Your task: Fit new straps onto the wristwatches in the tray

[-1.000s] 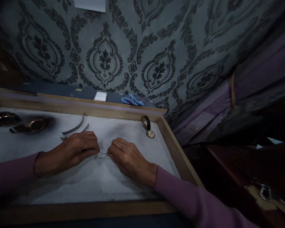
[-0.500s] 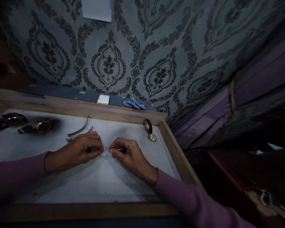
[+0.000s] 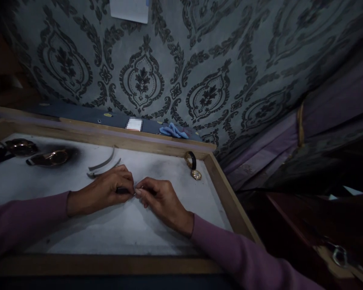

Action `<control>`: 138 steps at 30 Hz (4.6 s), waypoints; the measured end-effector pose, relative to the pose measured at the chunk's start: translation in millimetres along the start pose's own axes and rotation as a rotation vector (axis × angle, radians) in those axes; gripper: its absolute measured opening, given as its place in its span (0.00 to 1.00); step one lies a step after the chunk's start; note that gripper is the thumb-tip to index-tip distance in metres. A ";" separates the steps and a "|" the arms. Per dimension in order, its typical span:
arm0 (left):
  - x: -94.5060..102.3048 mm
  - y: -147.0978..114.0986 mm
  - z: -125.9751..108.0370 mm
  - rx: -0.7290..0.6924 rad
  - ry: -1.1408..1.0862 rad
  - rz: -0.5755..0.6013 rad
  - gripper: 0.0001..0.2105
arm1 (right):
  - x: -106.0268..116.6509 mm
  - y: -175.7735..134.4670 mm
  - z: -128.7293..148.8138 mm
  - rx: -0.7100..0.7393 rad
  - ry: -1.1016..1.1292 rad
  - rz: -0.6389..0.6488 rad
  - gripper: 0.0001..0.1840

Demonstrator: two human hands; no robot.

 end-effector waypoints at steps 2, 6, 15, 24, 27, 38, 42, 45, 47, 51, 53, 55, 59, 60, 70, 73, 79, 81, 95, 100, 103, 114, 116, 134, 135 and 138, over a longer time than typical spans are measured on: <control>-0.7 0.1 0.8 -0.003 -0.014 -0.007 0.09 | -0.8 -1.2 5.2 0.049 -0.110 0.010 0.12; -2.7 0.7 4.2 0.012 -0.044 0.000 0.07 | -1.2 -2.7 11.9 0.120 -0.205 0.017 0.12; -6.0 0.8 9.9 0.056 -0.062 0.004 0.07 | -2.0 -3.3 16.0 0.139 -0.272 0.022 0.12; -5.6 2.1 9.7 0.083 -0.071 0.058 0.06 | -5.5 -4.4 18.1 0.205 -0.341 0.044 0.10; -2.0 2.0 13.3 0.086 -0.130 0.096 0.09 | -5.9 -3.2 18.6 0.210 -0.365 0.050 0.08; 9.4 -1.2 27.3 0.187 -0.123 0.069 0.11 | -12.5 2.8 22.3 0.242 -0.464 0.048 0.08; 8.0 -1.1 26.0 0.207 -0.133 0.098 0.10 | -14.4 2.7 24.6 0.259 -0.456 0.039 0.08; 8.3 -1.6 24.8 0.195 -0.129 0.103 0.10 | -14.5 1.9 21.9 0.232 -0.446 0.030 0.07; 8.0 -2.2 24.9 0.192 -0.129 0.108 0.10 | -15.2 1.0 21.7 0.240 -0.458 0.025 0.08; 6.2 -3.5 26.9 0.202 -0.128 0.128 0.09 | -18.4 -0.4 26.3 0.312 -0.529 0.018 0.07; 5.3 -3.6 27.4 0.200 -0.132 0.135 0.09 | -20.3 -0.6 28.5 0.338 -0.552 0.021 0.07; 4.8 -3.4 27.8 0.194 -0.137 0.135 0.09 | -22.1 -1.0 30.3 0.361 -0.559 0.028 0.07; 3.7 -2.7 29.7 0.190 -0.142 0.130 0.09 | -22.8 -1.6 30.6 0.367 -0.544 0.031 0.07; 3.5 -2.6 30.0 0.189 -0.144 0.129 0.09 | -22.9 -1.8 30.6 0.368 -0.535 0.033 0.07; 5.8 -4.2 28.2 0.166 -0.125 0.108 0.09 | -13.3 10.2 -22.6 -0.166 0.107 -0.015 0.15; 5.1 -4.7 28.2 0.171 -0.115 0.117 0.10 | -12.6 11.0 -32.4 -0.276 0.226 -0.042 0.17; 4.1 -4.5 27.9 0.174 -0.118 0.130 0.10 | -9.5 11.0 -38.2 -0.368 0.289 -0.082 0.20; 4.5 -4.5 27.6 0.161 -0.111 0.124 0.10 | -8.1 11.5 -37.2 -0.350 0.263 -0.086 0.19; 4.5 -4.8 27.3 0.196 -0.128 0.136 0.10 | -13.1 8.5 24.7 0.339 -0.564 -0.020 0.08; 4.5 -5.3 27.9 0.200 -0.140 0.139 0.10 | -11.6 7.8 22.3 0.332 -0.558 -0.048 0.08; 4.4 -5.2 27.9 0.198 -0.141 0.138 0.10 | -13.3 6.2 23.1 0.362 -0.578 -0.039 0.08; 4.4 -5.4 27.6 0.164 -0.136 0.125 0.11 | 0.8 17.8 -8.7 0.005 -0.178 -0.074 0.13; 4.3 -5.4 27.7 0.163 -0.143 0.121 0.11 | 1.0 19.3 -21.3 -0.112 -0.015 -0.075 0.15; -0.1 -2.8 19.8 0.122 -0.112 0.107 0.06 | -8.7 20.7 -42.4 -0.401 0.453 -0.114 0.21; 0.3 -2.8 19.1 0.115 -0.111 0.102 0.06 | -9.2 20.4 -42.4 -0.406 0.465 -0.112 0.21; 2.3 -3.3 17.9 0.097 -0.119 0.077 0.06 | -9.8 19.6 -41.9 -0.410 0.495 -0.107 0.21</control>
Point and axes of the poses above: each hand's wrist, its own y-axis towards the middle knuckle, its own x-axis out of the back of the hand, z = x × y, the point moved 9 cm from there along y, towards the middle knuckle, and after that the axes turned 1 degree about -y, right-handed, at the moved point
